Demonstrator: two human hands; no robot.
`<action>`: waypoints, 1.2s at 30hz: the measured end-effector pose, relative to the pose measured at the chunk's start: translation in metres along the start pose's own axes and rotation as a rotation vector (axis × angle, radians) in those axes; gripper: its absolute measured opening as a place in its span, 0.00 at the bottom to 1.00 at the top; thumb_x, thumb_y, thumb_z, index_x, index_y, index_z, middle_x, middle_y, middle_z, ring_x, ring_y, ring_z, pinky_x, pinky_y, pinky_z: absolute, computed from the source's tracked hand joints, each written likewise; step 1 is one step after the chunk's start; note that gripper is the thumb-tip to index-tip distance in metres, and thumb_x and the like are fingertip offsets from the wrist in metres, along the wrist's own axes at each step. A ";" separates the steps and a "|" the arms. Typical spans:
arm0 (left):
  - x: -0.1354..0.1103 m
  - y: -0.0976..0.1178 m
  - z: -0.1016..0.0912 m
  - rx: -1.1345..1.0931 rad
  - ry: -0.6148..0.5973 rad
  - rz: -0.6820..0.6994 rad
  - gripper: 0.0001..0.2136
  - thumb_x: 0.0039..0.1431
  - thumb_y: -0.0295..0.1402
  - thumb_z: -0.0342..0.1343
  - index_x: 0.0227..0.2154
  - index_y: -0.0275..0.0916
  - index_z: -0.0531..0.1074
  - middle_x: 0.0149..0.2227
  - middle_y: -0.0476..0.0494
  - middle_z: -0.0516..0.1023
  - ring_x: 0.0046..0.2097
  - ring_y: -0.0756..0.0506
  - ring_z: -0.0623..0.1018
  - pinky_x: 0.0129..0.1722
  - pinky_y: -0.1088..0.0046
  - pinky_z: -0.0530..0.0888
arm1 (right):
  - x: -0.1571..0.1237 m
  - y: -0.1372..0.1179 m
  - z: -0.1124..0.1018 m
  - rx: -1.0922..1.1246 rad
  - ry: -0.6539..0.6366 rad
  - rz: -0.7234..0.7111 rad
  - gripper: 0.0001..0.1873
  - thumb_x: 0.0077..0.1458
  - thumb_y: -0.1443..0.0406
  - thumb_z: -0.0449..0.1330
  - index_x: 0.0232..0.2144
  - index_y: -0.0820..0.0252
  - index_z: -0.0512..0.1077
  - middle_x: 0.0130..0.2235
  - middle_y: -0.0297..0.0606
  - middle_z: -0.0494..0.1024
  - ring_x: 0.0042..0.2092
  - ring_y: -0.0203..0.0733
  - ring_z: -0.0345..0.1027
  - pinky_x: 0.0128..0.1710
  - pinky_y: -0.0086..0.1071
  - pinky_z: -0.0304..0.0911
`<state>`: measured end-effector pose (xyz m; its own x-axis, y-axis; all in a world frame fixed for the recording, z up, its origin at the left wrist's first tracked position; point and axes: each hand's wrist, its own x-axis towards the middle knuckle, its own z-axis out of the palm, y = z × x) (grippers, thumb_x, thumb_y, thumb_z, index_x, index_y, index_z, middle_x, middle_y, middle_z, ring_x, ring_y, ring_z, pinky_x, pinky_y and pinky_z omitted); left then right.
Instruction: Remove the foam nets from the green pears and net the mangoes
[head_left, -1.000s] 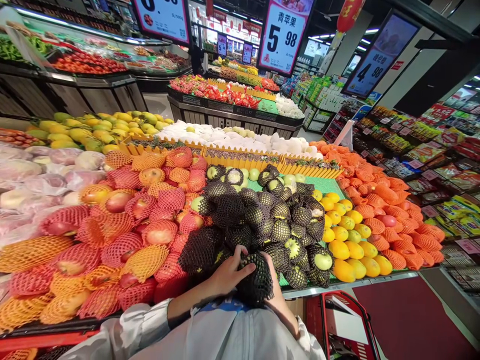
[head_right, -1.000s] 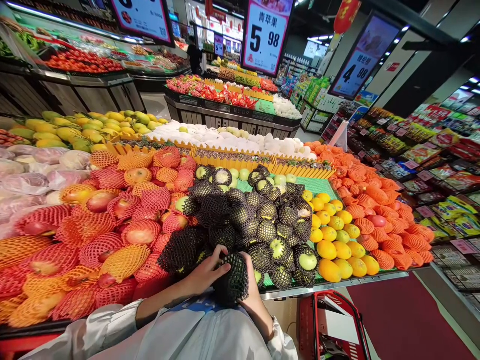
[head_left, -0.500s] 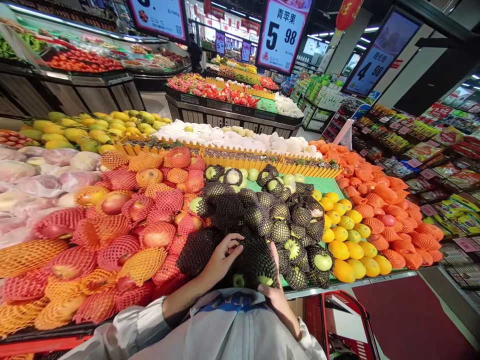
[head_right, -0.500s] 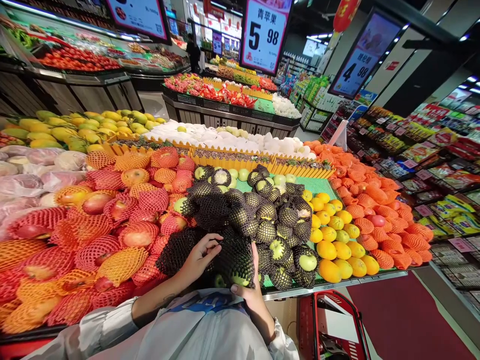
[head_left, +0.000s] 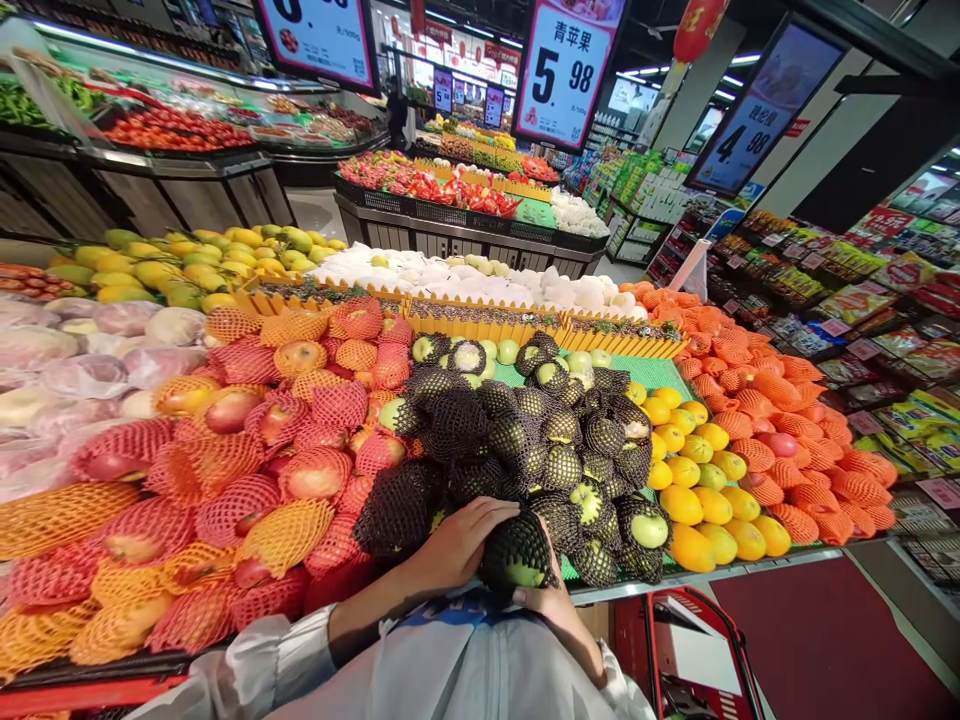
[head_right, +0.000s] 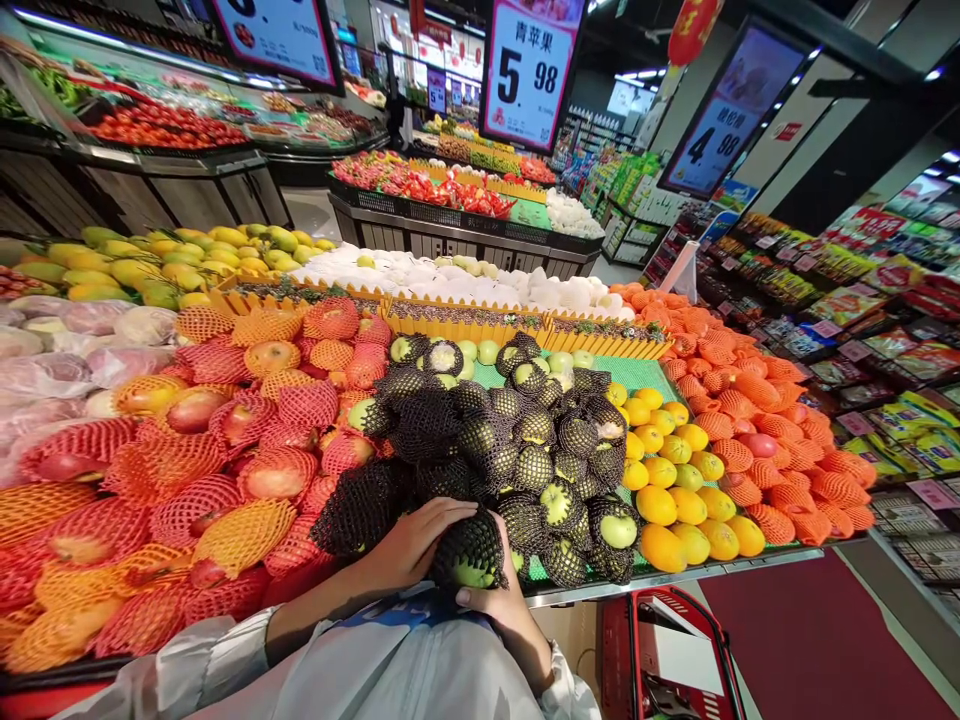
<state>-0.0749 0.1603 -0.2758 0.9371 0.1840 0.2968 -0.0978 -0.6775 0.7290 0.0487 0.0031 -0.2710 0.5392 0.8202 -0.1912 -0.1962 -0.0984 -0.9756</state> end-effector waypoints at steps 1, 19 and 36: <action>0.000 0.002 -0.001 -0.024 -0.020 -0.017 0.28 0.62 0.21 0.43 0.66 0.41 0.60 0.62 0.36 0.71 0.64 0.40 0.69 0.65 0.55 0.68 | -0.001 0.000 0.000 0.041 -0.016 0.021 0.57 0.31 0.50 0.71 0.67 0.42 0.61 0.56 0.42 0.75 0.60 0.64 0.68 0.55 0.57 0.67; 0.032 0.035 -0.029 0.313 -0.351 -0.083 0.43 0.49 0.24 0.61 0.69 0.36 0.53 0.65 0.28 0.65 0.64 0.30 0.66 0.64 0.50 0.67 | 0.032 0.038 -0.021 0.235 -0.109 0.121 0.52 0.31 0.52 0.79 0.60 0.52 0.70 0.51 0.42 0.81 0.56 0.57 0.72 0.63 0.54 0.62; 0.237 -0.071 -0.117 0.727 0.009 -0.371 0.37 0.52 0.32 0.67 0.64 0.41 0.57 0.64 0.34 0.64 0.64 0.34 0.67 0.51 0.62 0.75 | 0.099 0.037 -0.056 -0.919 0.432 -0.607 0.49 0.60 0.47 0.63 0.72 0.59 0.46 0.69 0.61 0.54 0.69 0.66 0.48 0.64 0.67 0.51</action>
<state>0.1147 0.3357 -0.1849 0.8624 0.4913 0.1220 0.4637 -0.8634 0.1989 0.1409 0.0489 -0.3325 0.6081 0.6309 0.4819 0.7549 -0.2717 -0.5968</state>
